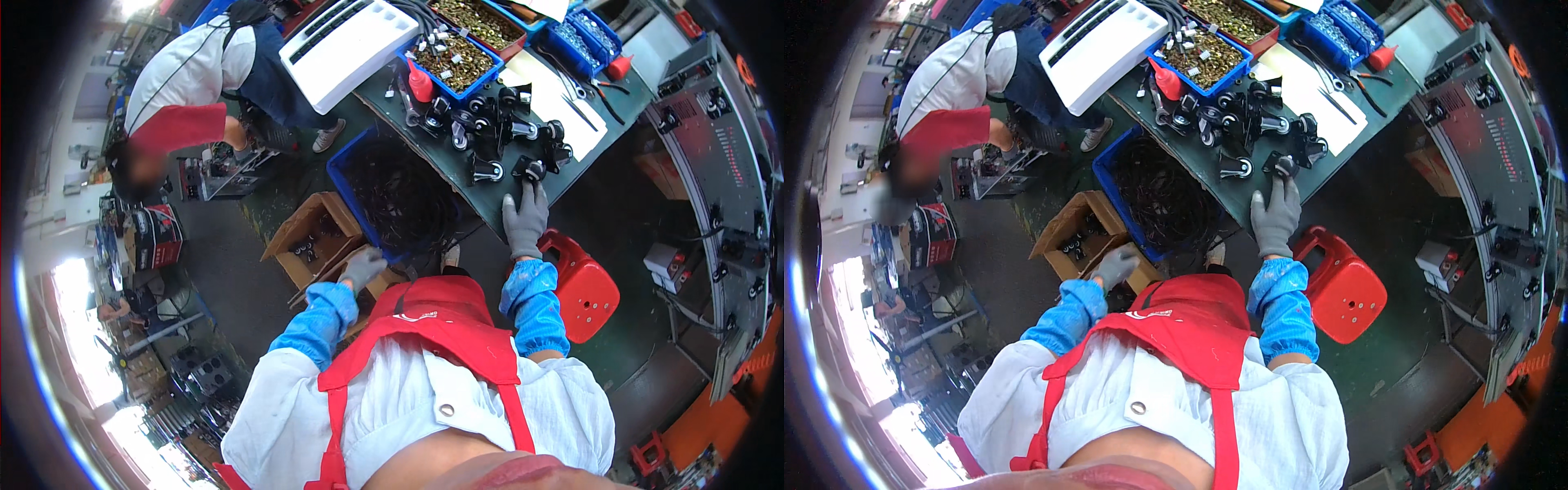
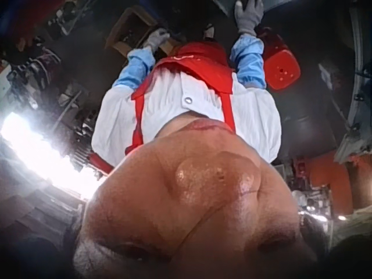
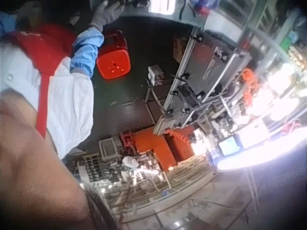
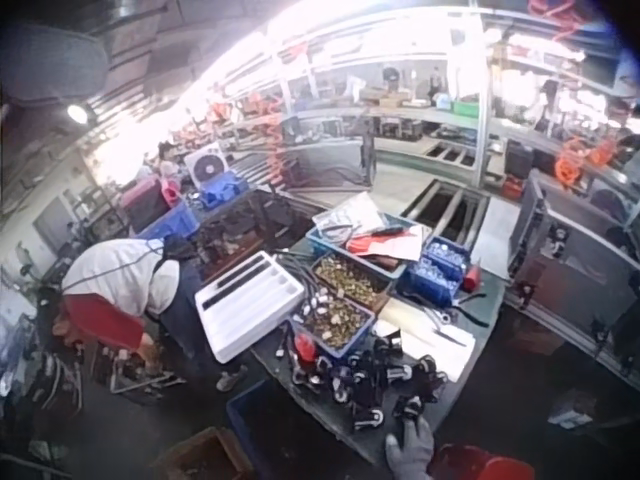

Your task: The recorder is seen gathering metal components from a box and then assembling/wiring a large metal electronics enclosure at a workbench.

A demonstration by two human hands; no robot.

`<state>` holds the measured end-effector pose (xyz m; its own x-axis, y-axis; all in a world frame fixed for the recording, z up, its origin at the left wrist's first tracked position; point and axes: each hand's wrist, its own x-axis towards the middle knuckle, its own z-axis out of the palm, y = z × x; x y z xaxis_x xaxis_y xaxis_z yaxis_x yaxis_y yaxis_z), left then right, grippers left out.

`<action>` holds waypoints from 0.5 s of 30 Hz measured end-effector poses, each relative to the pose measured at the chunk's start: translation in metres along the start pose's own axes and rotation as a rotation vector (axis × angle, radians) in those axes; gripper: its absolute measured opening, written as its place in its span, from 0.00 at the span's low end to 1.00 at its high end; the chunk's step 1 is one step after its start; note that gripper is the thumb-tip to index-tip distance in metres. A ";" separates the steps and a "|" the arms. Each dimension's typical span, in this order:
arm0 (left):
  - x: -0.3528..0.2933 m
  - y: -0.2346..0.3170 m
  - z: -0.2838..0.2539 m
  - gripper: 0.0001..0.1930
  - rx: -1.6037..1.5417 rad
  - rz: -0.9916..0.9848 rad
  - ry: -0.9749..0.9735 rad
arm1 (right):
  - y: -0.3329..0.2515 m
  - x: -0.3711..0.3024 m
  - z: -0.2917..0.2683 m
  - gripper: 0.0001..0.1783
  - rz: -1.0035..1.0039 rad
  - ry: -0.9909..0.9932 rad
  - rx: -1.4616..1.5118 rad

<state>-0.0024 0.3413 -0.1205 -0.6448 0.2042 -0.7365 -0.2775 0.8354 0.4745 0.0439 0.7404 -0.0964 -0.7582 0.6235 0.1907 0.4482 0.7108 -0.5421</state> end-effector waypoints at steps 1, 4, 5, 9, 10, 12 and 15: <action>-0.018 -0.017 -0.002 0.23 0.083 -0.170 -0.122 | 0.002 0.006 0.002 0.32 -0.018 -0.005 0.010; -0.058 -0.075 -0.001 0.19 0.142 -0.325 -0.129 | 0.010 0.027 0.004 0.29 -0.100 -0.104 -0.096; -0.068 -0.090 -0.001 0.17 0.109 -0.392 -0.096 | 0.018 0.035 0.001 0.28 -0.124 -0.151 -0.045; -0.079 -0.102 -0.007 0.14 -0.137 -0.359 -0.055 | 0.043 0.038 -0.027 0.17 -0.097 -0.153 0.350; -0.074 -0.116 -0.006 0.16 -0.150 -0.327 -0.026 | 0.047 0.034 -0.033 0.15 -0.026 -0.168 0.627; -0.060 -0.142 -0.005 0.16 -0.295 -0.164 -0.061 | 0.056 0.007 -0.033 0.12 0.083 0.069 0.590; -0.055 -0.135 -0.001 0.11 -0.467 -0.081 0.042 | 0.093 -0.063 -0.037 0.10 0.208 0.237 0.306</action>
<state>0.0703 0.2172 -0.1433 -0.6333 0.1194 -0.7646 -0.6124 0.5267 0.5895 0.1507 0.7794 -0.1286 -0.5212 0.8260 0.2147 0.3917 0.4550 -0.7997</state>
